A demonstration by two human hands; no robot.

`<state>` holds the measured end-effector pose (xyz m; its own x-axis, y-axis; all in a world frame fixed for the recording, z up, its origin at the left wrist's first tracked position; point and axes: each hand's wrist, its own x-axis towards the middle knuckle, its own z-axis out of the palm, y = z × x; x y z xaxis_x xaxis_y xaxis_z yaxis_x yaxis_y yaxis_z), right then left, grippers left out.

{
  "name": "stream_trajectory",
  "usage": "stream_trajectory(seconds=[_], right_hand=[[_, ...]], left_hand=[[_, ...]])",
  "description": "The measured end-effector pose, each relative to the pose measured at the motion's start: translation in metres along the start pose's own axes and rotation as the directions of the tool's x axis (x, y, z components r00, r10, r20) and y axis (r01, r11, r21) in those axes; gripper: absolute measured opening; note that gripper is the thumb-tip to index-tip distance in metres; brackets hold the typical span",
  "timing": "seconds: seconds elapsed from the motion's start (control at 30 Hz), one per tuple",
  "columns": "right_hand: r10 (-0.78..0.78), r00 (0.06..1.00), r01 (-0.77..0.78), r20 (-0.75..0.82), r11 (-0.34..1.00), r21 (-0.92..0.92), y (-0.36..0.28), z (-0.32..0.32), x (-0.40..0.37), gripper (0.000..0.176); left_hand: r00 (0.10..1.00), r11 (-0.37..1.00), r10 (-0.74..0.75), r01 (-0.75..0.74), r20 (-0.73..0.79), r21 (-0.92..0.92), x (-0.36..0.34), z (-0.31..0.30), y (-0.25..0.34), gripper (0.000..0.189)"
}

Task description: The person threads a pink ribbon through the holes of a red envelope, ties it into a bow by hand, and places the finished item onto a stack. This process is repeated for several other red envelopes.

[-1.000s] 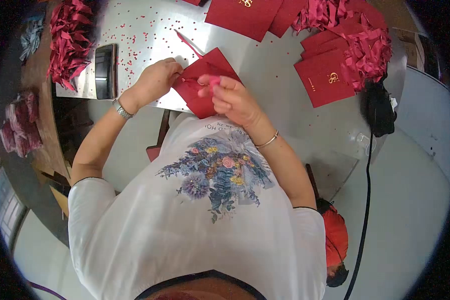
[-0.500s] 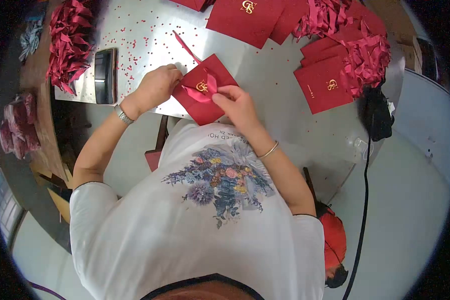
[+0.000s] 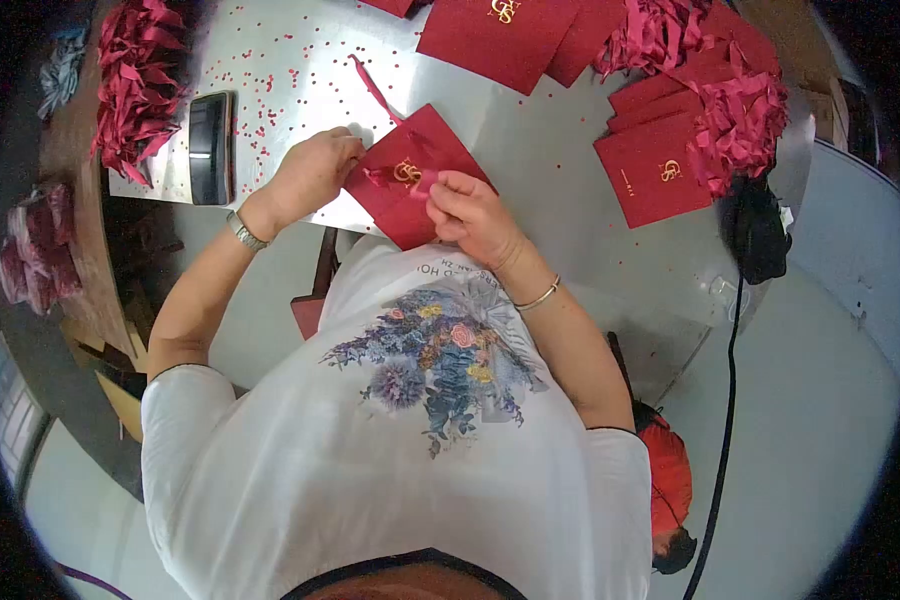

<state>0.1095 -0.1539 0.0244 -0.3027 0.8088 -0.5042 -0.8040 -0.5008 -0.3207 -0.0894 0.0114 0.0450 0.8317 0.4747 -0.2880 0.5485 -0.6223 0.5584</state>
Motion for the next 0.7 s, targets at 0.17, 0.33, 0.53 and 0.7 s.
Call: stream_trajectory(seconds=[0.17,0.33,0.53,0.7], right_hand=[[-0.1,0.958,-0.108,-0.27,0.744,-0.659,0.005,0.004,0.002,0.029],[-0.224,0.94,-0.102,-0.256,0.533,-0.84,0.011,0.007,0.008,0.024],[-0.253,0.94,-0.071,-0.228,0.509,-0.858,0.014,0.004,0.011,0.023],[-0.205,0.948,-0.101,-0.244,0.532,-0.841,0.013,0.005,0.009,0.022]], left_hand=[[0.998,0.991,0.06,-0.058,-0.016,0.117,-0.001,-0.003,-0.004,0.007],[0.984,0.908,-0.032,0.101,-0.174,0.406,-0.003,-0.033,-0.04,0.012],[0.88,0.892,-0.183,0.336,-0.438,0.302,0.007,-0.05,-0.053,0.015],[0.678,0.982,-0.111,0.186,-0.727,0.023,0.011,-0.033,-0.048,0.028]])
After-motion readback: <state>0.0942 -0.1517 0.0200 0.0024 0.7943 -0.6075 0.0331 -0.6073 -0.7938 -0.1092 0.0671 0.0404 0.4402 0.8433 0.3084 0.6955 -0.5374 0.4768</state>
